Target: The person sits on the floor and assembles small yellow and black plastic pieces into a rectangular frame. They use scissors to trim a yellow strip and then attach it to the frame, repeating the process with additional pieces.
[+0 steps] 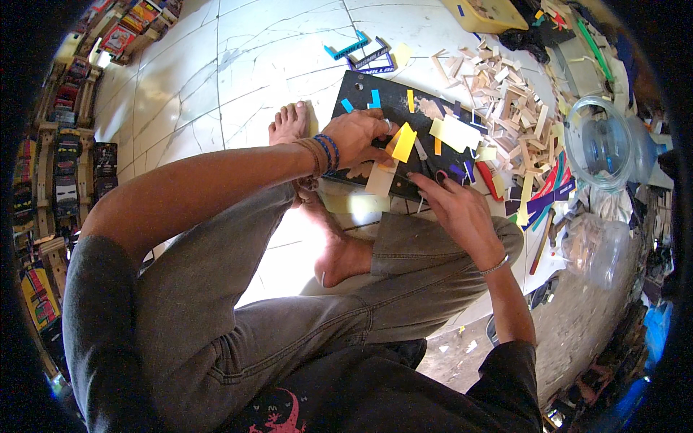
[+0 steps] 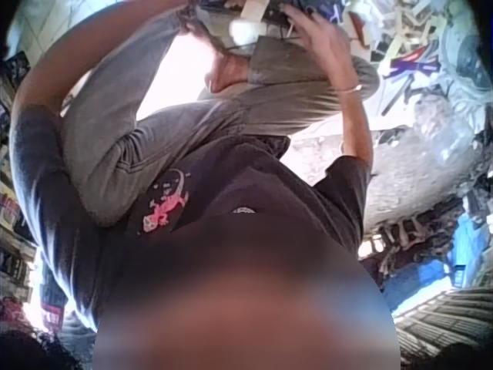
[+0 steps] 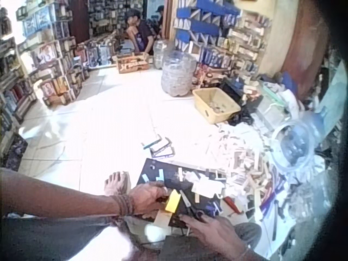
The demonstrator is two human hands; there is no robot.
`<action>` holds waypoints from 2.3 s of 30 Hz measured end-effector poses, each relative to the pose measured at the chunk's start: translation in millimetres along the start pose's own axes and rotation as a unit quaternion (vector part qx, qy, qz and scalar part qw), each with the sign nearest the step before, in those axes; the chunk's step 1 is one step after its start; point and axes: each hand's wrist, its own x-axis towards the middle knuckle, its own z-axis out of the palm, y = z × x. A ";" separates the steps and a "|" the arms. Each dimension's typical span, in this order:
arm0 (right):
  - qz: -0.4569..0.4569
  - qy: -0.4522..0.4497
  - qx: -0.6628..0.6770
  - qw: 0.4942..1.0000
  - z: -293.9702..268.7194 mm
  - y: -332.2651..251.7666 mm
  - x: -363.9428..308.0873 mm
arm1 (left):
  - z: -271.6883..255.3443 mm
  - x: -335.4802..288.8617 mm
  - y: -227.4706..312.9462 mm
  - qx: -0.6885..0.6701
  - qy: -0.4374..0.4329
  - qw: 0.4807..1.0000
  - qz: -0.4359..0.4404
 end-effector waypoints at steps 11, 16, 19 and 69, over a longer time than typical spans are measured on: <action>-0.007 -0.001 -0.007 1.000 -3.0 -0.7 0.2 | -3.0 -1.6 4.7 -0.023 -0.004 1.000 -0.013; -0.008 0.004 0.002 1.000 -3.1 -1.0 0.3 | 5.0 0.7 -3.9 -0.009 0.027 0.999 0.021; 0.019 -0.044 0.008 0.999 -2.3 -1.2 0.4 | 6.5 -0.8 -4.7 -0.006 0.040 0.999 0.021; 0.233 0.184 0.291 0.910 36.3 -49.9 -21.3 | -12.6 -6.9 12.7 -0.020 0.154 0.987 -0.048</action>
